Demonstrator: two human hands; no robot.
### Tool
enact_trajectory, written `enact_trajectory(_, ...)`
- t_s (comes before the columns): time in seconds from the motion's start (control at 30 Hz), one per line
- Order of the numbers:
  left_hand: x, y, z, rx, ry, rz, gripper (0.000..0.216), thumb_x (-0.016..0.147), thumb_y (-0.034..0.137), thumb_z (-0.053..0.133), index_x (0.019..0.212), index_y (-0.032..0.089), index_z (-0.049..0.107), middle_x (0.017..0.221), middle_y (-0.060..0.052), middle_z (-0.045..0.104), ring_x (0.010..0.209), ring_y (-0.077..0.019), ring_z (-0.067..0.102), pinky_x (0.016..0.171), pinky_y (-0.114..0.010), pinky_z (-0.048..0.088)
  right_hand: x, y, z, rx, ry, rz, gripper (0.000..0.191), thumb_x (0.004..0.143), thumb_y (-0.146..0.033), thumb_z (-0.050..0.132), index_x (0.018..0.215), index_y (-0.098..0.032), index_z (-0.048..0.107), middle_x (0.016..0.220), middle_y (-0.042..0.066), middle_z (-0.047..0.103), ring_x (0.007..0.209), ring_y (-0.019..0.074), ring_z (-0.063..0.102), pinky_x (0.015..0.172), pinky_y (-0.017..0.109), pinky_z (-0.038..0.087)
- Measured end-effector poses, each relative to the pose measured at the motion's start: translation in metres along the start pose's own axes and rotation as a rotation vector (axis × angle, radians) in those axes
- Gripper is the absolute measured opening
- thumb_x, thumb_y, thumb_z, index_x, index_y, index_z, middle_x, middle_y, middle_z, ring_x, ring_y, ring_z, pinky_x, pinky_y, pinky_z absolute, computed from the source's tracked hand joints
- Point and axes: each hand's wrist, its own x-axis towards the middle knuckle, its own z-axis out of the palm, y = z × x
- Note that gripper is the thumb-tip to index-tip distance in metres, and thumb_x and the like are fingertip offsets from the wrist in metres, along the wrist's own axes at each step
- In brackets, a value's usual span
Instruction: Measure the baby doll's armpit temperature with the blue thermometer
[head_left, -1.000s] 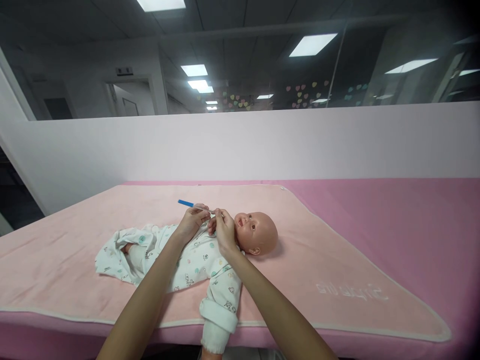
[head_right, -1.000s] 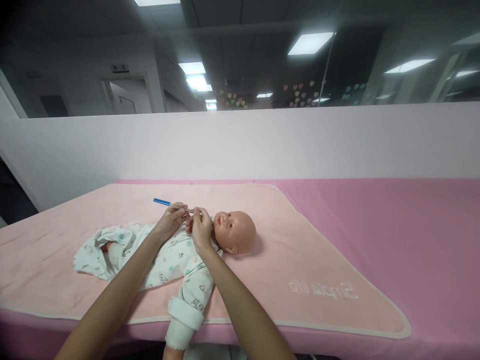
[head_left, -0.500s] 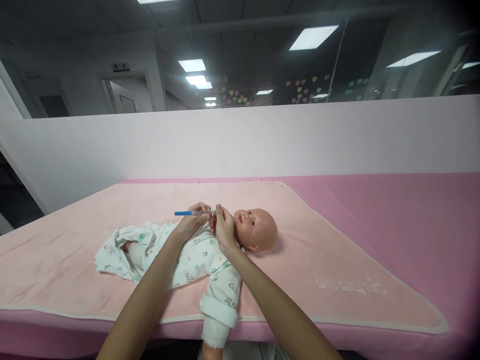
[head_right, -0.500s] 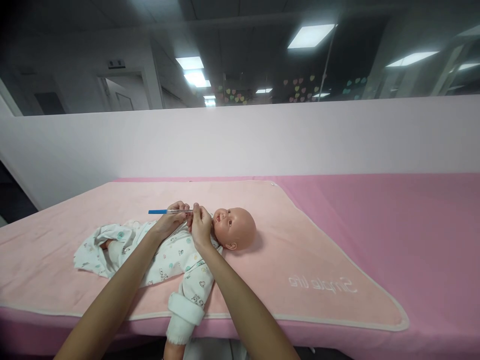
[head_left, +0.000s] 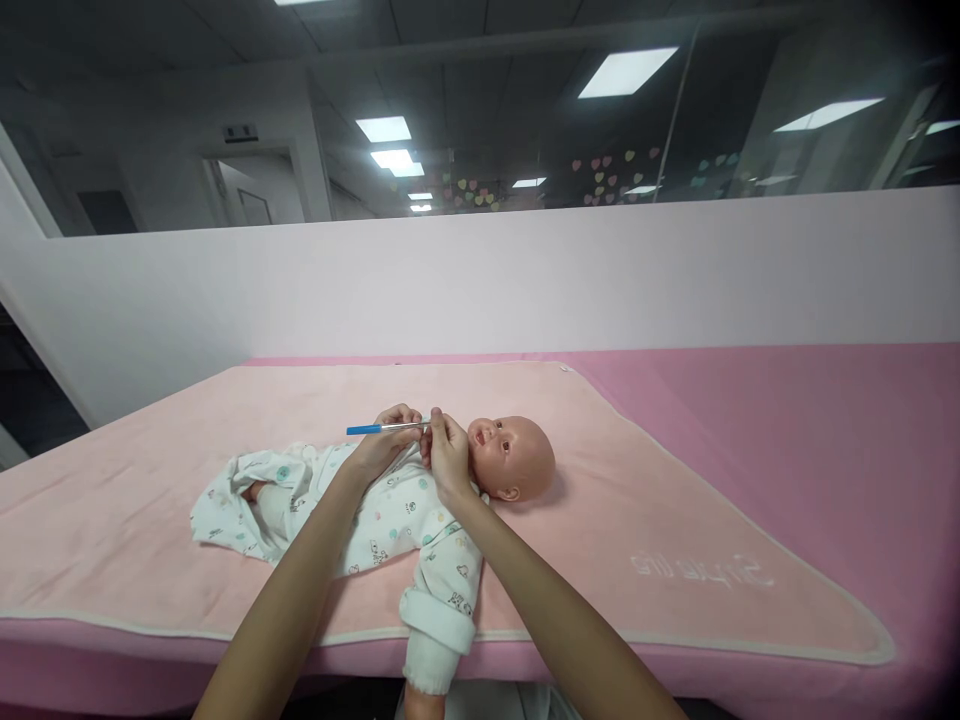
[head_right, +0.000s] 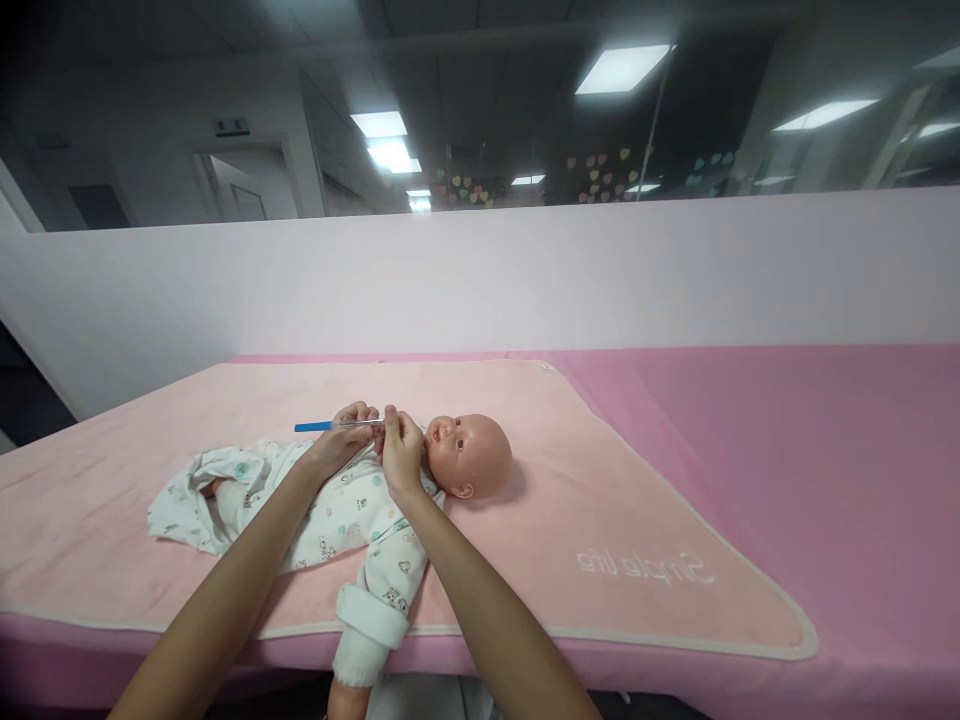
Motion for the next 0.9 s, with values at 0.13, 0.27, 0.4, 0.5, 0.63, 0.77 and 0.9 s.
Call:
enact_trajectory(0.13, 0.0, -0.0007, -0.0008, -0.011, 0.01, 0.009, 0.029, 0.061, 0.013, 0.07, 0.068, 0.016, 0.042, 0.07, 0.005, 0.054, 0.054, -0.0098, 0.057, 0.05, -0.026, 0.048, -0.0015, -0.0012, 0.0005, -0.015, 0.005, -0.052, 0.044, 0.08, -0.057, 0.044, 0.059, -0.019, 0.039, 0.043, -0.008, 0.038, 0.036, 0.004, 0.033, 0.037, 0.018, 0.025)
enact_trajectory(0.27, -0.001, 0.0009, 0.0006, -0.028, -0.009, 0.019, 0.03, 0.06, 0.013, 0.071, 0.067, 0.016, 0.041, 0.071, 0.005, 0.053, 0.054, -0.0101, 0.057, 0.051, -0.026, 0.048, -0.0047, -0.0034, 0.0013, -0.06, 0.032, -0.123, 0.042, 0.08, -0.054, 0.046, 0.059, -0.018, 0.04, 0.044, -0.008, 0.04, 0.039, 0.0043, 0.035, 0.039, 0.018, 0.027)
enact_trajectory(0.4, -0.0018, 0.0022, 0.0027, -0.039, -0.034, 0.018, 0.03, 0.06, 0.013, 0.07, 0.066, 0.016, 0.041, 0.073, 0.005, 0.052, 0.054, -0.0117, 0.058, 0.05, -0.027, 0.048, -0.0072, -0.0041, 0.0019, -0.078, 0.048, -0.128, 0.042, 0.08, -0.055, 0.045, 0.06, -0.018, 0.041, 0.045, -0.008, 0.041, 0.039, 0.0047, 0.035, 0.039, 0.018, 0.027)
enact_trajectory(0.5, -0.0017, 0.0021, 0.0026, -0.04, -0.038, 0.018, 0.03, 0.06, 0.012, 0.07, 0.066, 0.016, 0.041, 0.072, 0.004, 0.051, 0.055, -0.0122, 0.058, 0.051, -0.028, 0.047, -0.0074, -0.0038, 0.0019, -0.088, 0.052, -0.136, 0.042, 0.08, -0.055, 0.045, 0.06, -0.018, 0.041, 0.045, -0.008, 0.04, 0.039, 0.0048, 0.035, 0.039, 0.018, 0.027)
enact_trajectory(0.63, -0.0019, 0.0026, 0.0027, -0.035, -0.027, 0.007, 0.031, 0.059, 0.013, 0.07, 0.066, 0.016, 0.041, 0.072, 0.004, 0.052, 0.055, -0.0113, 0.057, 0.053, -0.028, 0.047, -0.0075, -0.0036, 0.0016, -0.095, 0.058, -0.144, 0.041, 0.081, -0.053, 0.045, 0.06, -0.018, 0.041, 0.045, -0.007, 0.041, 0.039, 0.005, 0.036, 0.04, 0.018, 0.027)
enact_trajectory(0.77, -0.0024, 0.004, 0.0037, -0.033, -0.032, 0.004, 0.03, 0.059, 0.014, 0.071, 0.066, 0.016, 0.042, 0.071, 0.004, 0.052, 0.056, -0.0114, 0.057, 0.053, -0.027, 0.047, -0.0085, -0.0039, 0.0016, -0.095, 0.068, -0.144, 0.039, 0.081, -0.051, 0.047, 0.06, -0.018, 0.042, 0.045, -0.007, 0.041, 0.039, 0.0052, 0.037, 0.04, 0.018, 0.028)
enact_trajectory(0.9, -0.0023, 0.0036, 0.0022, -0.022, -0.029, -0.005, 0.03, 0.059, 0.014, 0.071, 0.066, 0.016, 0.042, 0.07, 0.004, 0.053, 0.056, -0.0117, 0.057, 0.053, -0.028, 0.047, -0.0094, -0.0045, 0.0015, -0.086, 0.068, -0.147, 0.038, 0.081, -0.049, 0.048, 0.06, -0.018, 0.042, 0.045, -0.007, 0.041, 0.039, 0.0049, 0.036, 0.039, 0.018, 0.027)
